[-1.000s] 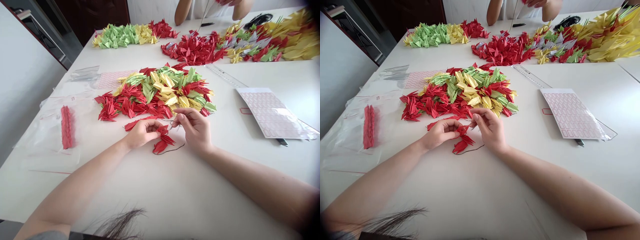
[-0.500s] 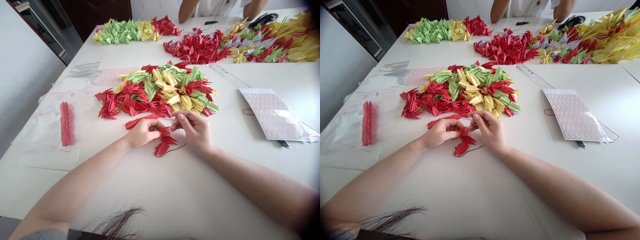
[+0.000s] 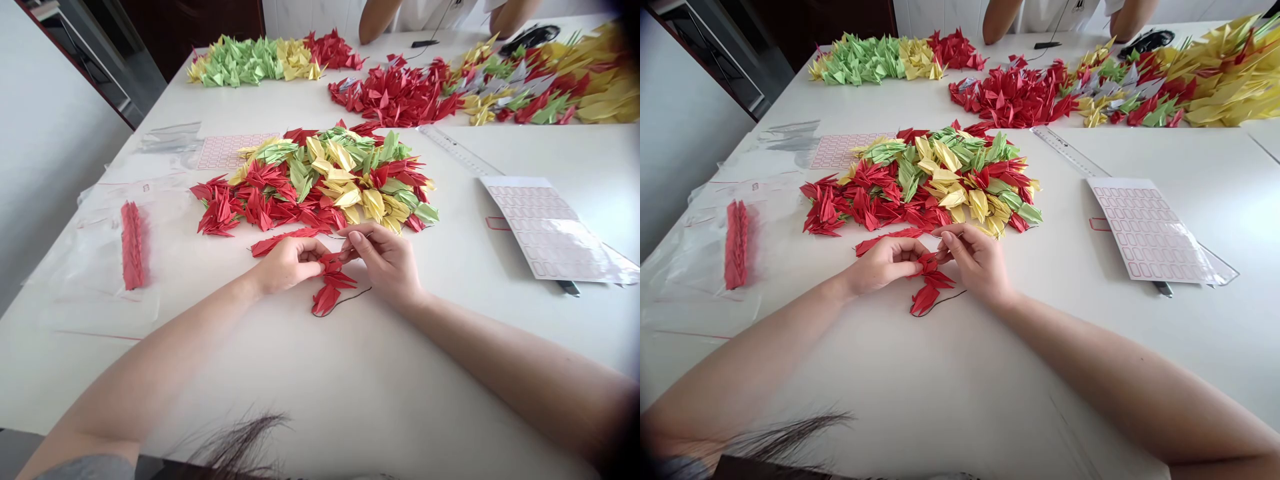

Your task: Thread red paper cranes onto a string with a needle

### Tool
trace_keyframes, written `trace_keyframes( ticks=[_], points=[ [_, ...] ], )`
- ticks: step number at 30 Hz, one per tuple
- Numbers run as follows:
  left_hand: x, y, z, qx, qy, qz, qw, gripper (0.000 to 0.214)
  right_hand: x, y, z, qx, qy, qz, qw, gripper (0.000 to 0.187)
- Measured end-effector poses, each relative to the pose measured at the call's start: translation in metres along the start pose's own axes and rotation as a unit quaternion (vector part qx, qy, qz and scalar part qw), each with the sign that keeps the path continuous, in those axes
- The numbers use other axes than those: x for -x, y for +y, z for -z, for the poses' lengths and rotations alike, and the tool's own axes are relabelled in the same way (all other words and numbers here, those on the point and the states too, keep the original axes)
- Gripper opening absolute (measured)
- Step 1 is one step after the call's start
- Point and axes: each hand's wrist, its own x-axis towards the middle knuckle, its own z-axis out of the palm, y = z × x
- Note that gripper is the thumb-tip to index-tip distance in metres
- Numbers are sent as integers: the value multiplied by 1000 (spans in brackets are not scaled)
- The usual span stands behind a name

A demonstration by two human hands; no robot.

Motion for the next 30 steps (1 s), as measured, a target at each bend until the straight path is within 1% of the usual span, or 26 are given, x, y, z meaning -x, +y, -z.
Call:
trace_keyframes(
  ticks=[6,14,24,30],
  points=[
    [0,-2,1,-14,-4,-2,1000,14,0,1,0,4,2,0,1000,43],
    [1,-3,2,-33,-5,-1,999,15,-3,3,1,-35,-17,-48,998,45],
    [1,-1,-1,-37,2,2,999,15,-4,3,2,-72,-20,-78,994,44],
    [1,0,-1,-36,3,9,999,14,-5,3,3,-75,-21,-91,993,44]
  ],
)
